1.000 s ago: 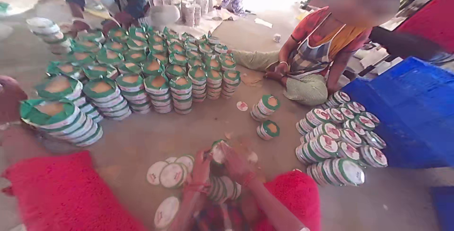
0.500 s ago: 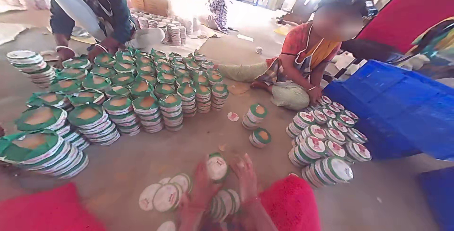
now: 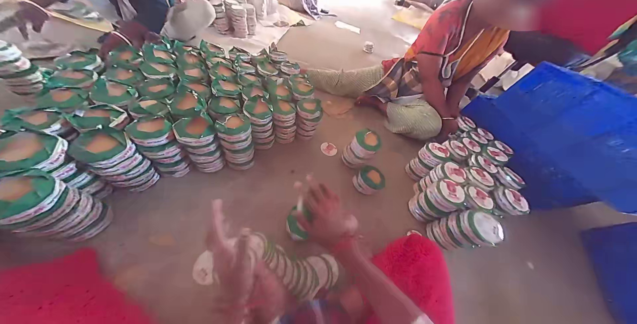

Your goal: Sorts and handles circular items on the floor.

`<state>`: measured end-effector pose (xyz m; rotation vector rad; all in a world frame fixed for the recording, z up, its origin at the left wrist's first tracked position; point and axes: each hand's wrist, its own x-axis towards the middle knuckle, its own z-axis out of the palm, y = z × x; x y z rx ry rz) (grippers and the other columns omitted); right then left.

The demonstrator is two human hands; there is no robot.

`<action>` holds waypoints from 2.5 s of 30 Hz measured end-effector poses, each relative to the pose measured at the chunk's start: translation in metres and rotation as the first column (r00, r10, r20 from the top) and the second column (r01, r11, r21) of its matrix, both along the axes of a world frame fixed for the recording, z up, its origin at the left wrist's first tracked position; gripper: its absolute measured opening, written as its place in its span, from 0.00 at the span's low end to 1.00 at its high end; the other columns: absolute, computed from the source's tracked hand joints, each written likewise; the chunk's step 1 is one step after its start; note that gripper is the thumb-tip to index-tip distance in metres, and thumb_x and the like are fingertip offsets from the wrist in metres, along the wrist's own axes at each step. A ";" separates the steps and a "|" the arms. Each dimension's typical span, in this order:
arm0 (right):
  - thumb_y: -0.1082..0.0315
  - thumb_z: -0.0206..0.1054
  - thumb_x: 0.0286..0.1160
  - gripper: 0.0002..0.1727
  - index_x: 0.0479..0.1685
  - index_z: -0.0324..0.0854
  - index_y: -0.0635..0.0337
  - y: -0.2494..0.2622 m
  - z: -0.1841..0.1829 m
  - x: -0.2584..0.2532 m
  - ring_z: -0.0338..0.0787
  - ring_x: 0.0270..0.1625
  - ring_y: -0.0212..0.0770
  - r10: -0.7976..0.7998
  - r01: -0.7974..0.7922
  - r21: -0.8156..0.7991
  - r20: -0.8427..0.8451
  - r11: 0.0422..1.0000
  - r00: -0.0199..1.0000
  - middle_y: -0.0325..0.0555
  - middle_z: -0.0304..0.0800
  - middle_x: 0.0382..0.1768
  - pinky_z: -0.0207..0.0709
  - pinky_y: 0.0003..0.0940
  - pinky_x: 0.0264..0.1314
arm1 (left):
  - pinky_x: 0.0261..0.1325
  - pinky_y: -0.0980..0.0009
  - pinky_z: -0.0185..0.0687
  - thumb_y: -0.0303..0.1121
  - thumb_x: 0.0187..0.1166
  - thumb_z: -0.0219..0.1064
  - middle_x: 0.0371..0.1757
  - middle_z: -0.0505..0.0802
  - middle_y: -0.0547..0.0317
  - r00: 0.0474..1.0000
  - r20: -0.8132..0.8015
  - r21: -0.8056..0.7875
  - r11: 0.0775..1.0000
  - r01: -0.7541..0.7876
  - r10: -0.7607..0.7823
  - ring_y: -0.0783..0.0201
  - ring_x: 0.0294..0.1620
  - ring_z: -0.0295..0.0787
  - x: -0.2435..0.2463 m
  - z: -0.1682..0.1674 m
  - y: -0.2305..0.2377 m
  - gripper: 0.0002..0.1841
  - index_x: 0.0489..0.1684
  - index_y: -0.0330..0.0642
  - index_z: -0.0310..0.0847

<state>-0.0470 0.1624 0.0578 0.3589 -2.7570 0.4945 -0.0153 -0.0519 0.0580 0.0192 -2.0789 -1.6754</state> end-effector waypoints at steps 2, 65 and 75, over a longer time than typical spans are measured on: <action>0.39 0.60 0.77 0.36 0.85 0.71 0.38 -0.011 -0.042 0.004 0.71 0.82 0.73 -0.017 -0.007 0.196 0.121 0.981 0.992 0.55 0.73 0.84 0.68 0.78 0.69 | 0.86 0.62 0.59 0.63 0.85 0.47 0.90 0.60 0.30 0.998 -0.007 0.036 0.997 -0.067 0.067 0.51 0.91 0.57 -0.001 -0.003 -0.004 0.48 0.88 0.23 0.51; 0.66 0.63 0.77 0.24 0.73 0.84 0.53 0.050 -0.017 0.040 0.56 0.90 0.73 -0.032 0.103 -0.296 0.236 0.950 0.971 0.62 0.69 0.85 0.51 0.70 0.89 | 0.86 0.34 0.51 0.58 0.45 0.90 0.91 0.65 0.45 0.712 0.626 -0.453 0.594 0.665 -0.318 0.36 0.91 0.53 -0.045 -0.036 0.062 0.68 0.94 0.45 0.52; 0.68 0.68 0.71 0.24 0.69 0.84 0.64 0.031 -0.044 0.000 0.72 0.84 0.60 -0.017 0.115 -0.504 0.195 0.856 0.981 0.65 0.76 0.78 0.68 0.53 0.84 | 0.83 0.41 0.62 0.53 0.51 0.88 0.83 0.77 0.46 0.772 0.502 -0.551 0.543 0.633 -0.391 0.42 0.84 0.69 -0.050 -0.058 0.065 0.51 0.83 0.47 0.73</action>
